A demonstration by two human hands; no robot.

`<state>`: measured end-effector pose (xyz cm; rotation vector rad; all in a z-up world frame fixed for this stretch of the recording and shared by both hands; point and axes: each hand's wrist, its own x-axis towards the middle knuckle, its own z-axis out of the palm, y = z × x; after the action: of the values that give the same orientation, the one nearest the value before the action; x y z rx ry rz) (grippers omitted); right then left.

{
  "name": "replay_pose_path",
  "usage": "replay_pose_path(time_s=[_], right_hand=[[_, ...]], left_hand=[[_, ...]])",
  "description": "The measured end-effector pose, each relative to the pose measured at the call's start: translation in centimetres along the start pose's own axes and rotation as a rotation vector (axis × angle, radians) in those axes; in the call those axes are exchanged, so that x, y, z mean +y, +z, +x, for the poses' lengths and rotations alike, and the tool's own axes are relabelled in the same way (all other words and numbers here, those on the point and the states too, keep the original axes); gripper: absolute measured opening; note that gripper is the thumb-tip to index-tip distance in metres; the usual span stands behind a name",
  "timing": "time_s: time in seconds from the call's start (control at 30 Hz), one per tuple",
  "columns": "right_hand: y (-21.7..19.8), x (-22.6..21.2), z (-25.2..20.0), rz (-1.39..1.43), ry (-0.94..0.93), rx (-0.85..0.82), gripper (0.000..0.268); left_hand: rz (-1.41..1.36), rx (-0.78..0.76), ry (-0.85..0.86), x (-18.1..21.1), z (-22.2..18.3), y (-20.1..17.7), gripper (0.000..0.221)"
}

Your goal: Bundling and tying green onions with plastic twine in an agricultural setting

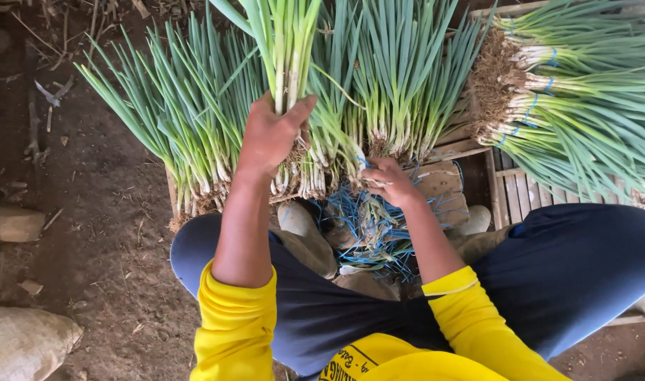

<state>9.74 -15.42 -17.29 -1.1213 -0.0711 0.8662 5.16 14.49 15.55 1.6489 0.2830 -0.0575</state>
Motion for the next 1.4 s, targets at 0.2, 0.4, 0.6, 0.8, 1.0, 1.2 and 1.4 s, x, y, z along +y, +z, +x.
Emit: replay_pose_path(time_s=[0.2, 0.4, 0.6, 0.8, 1.0, 1.2, 1.4], right_hand=[[-1.1, -0.6, 0.5, 0.017, -0.103, -0.058, 0.055], [2.7, -6.5, -2.0, 0.112, -0.144, -0.04, 0.026], [6.5, -11.6, -5.1, -0.011, -0.398, 0.104, 0.016], [8.5, -13.3, -7.1, -0.522, -0.41, 0.478, 0.05], [11.5, -13.0, -10.0, -0.685, -0.508, 0.508, 0.047], [14.2, -13.9, -11.3, -0.771, -0.652, 0.517, 0.048], [16.3, -15.7, -12.1, -0.915, -0.782, 0.562, 0.049]], left_hand=[[-0.095, 0.003, 0.031, -2.2, 0.4, 0.0, 0.041], [-0.139, 0.041, 0.072, -2.6, 0.4, 0.3, 0.041], [-0.248, 0.15, -0.007, 0.9, -1.0, 2.6, 0.088], [-0.333, 0.124, -0.113, -1.5, -1.4, 5.6, 0.095], [-0.085, -0.029, -0.172, -3.1, -1.9, 8.7, 0.103], [0.069, -0.071, -0.195, 0.1, -3.1, 11.0, 0.121], [0.022, -0.022, -0.232, -0.8, -2.5, 10.6, 0.114]])
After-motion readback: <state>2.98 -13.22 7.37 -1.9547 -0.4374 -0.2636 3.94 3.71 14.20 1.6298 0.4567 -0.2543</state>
